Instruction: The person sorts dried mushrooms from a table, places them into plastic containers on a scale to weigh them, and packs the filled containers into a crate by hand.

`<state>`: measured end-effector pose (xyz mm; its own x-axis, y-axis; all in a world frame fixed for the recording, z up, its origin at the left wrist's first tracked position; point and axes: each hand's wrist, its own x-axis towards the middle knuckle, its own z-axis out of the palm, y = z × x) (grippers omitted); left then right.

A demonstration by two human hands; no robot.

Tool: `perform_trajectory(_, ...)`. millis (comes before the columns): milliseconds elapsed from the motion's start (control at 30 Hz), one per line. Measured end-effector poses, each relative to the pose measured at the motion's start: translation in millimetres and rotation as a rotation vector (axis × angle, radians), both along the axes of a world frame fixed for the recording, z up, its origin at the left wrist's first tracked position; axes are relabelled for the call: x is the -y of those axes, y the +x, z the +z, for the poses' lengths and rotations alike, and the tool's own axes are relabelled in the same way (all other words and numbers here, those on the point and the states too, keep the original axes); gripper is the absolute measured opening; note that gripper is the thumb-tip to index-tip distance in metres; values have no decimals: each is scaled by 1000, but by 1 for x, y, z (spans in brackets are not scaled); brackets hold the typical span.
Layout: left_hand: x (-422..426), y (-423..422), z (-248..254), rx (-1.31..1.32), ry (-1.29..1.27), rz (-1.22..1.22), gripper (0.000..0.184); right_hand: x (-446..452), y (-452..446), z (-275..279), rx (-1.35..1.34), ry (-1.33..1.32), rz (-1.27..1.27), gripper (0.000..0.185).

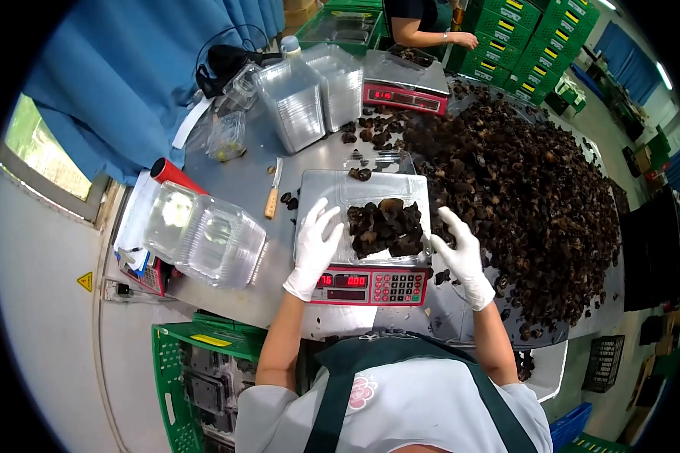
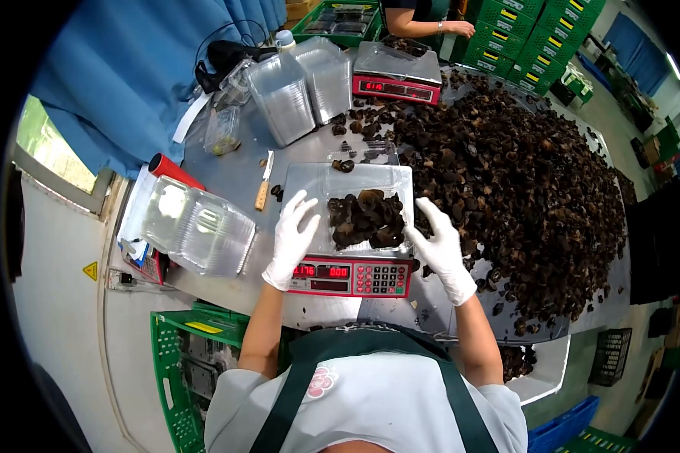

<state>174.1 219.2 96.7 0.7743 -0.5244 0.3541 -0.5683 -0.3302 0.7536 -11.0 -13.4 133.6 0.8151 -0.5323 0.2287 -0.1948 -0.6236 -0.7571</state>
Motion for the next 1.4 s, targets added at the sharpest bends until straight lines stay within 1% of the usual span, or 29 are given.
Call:
perform_trajectory(33,-1,2,5,-5,-21,13,34,4,-7,-4,9,-2,-42,53)
perform_trajectory(100,-4,6,9,24,-30,39,33,10,-21,-6,-70,122,-124,52)
perform_trajectory(133,-5,8,13,-9,-54,40,33,15,-26,-12,-68,64,-131,51)
perform_trajectory(167,-7,11,17,19,-25,60,33,17,-29,-16,-43,62,-136,48)
perform_trajectory(233,-10,20,17,53,-19,80,32,19,-33,-20,-54,120,-166,46)
perform_trajectory(267,-11,22,19,-4,-53,91,32,19,-32,-20,-52,153,-179,45)
perform_trajectory(300,-11,25,19,-3,-47,101,32,20,-30,-21,-48,153,-178,44)
perform_trajectory(367,-10,33,19,-133,-116,125,32,19,-26,-20,-38,222,-171,43)
perform_trajectory(433,-8,41,18,-145,-114,131,34,21,-18,-24,-21,208,-154,43)
perform_trajectory(500,-1,49,13,-267,-160,125,37,25,-10,-25,-6,190,-140,42)
perform_trajectory(533,3,54,9,-265,-163,128,37,26,-4,-24,2,202,-127,42)
perform_trajectory(600,13,65,-3,-411,-237,42,41,27,8,-23,10,207,-108,41)
perform_trajectory(633,17,69,-10,-408,-242,38,41,29,14,-23,29,232,-94,41)
perform_trajectory(700,32,75,-14,-530,-310,24,42,33,24,-23,37,242,-96,40)
perform_trajectory(733,36,76,-13,-533,-302,-5,44,36,25,-21,11,232,-117,38)
perform_trajectory(767,39,75,-13,-501,-260,-2,44,41,25,-25,31,152,-136,35)
perform_trajectory(867,44,72,-13,-473,-232,-16,42,61,5,-43,-57,-83,-278,31)
perform_trajectory(900,44,71,-13,-468,-224,-20,42,66,-6,-51,-96,-121,-324,30)
perform_trajectory(967,43,68,-12,-505,-225,-23,42,70,-29,-68,-255,-119,-373,31)
perform_trajectory(1000,42,68,-13,-512,-220,-23,42,66,-38,-71,-276,-142,-336,32)
perform_trajectory(1033,41,68,-15,-515,-214,-18,42,59,-49,-73,-333,-79,-307,31)
perform_trajectory(1100,40,69,-19,-499,-196,-34,43,41,-61,-76,-512,-63,-202,35)
perform_trajectory(1167,39,70,-19,-485,-182,-25,43,22,-69,-91,-592,-90,-85,41)
perform_trajectory(1200,39,71,-22,-480,-188,-25,42,14,-74,-106,-562,-271,-47,47)
perform_trajectory(1233,39,71,-22,-492,-201,-21,42,7,-76,-119,-517,-379,-66,40)
perform_trajectory(1300,37,69,-19,-464,-181,-27,42,10,-78,-131,-516,-269,-94,34)
perform_trajectory(1333,36,68,-17,-443,-166,-27,41,12,-77,-127,-463,-222,-130,26)
perform_trajectory(1400,35,65,-12,-442,-173,-27,40,25,-73,-133,-283,-129,-224,22)
